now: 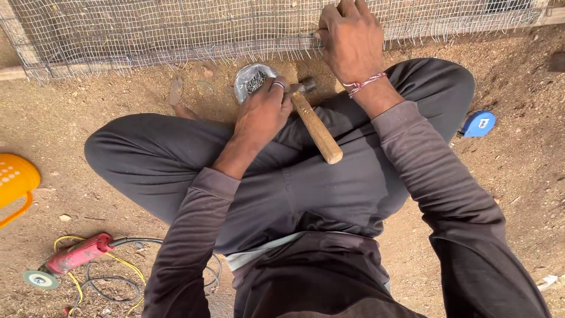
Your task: Attaching a wire mesh screen to a wooden frame using a hammer and small nails.
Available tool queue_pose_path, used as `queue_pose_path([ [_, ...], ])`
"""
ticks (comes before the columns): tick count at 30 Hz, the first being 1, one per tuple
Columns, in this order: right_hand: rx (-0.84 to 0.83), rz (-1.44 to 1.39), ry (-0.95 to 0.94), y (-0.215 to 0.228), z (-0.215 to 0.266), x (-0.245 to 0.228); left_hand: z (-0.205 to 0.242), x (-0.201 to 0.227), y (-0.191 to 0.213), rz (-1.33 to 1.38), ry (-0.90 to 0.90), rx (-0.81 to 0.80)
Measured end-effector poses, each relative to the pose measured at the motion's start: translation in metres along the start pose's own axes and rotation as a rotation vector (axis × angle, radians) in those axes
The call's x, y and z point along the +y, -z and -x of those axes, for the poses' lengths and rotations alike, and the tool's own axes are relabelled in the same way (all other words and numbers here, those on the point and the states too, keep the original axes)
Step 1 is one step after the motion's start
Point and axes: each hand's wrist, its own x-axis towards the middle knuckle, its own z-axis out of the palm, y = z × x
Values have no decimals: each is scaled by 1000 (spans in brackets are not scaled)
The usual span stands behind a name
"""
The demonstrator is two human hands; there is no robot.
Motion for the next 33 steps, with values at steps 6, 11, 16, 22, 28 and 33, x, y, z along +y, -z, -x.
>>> queue_pose_path([
  [6, 16, -34, -25, -7, 2, 5, -13, 22, 4, 352, -15, 197],
  [11, -66, -64, -124, -16, 2, 9, -35, 29, -11, 359, -13, 295],
  [16, -12, -64, -109, -12, 2, 8, -55, 15, -27, 359, 14, 362],
  [22, -14, -105, -241, -12, 0, 18, -66, 11, -20, 256, -97, 489],
  [28, -44, -188, -299, -14, -3, 20, -81, 8, -28, 167, -135, 552],
  [33, -101, -234, -357, -14, -8, 24, -89, 2, -47, 212, -91, 536],
])
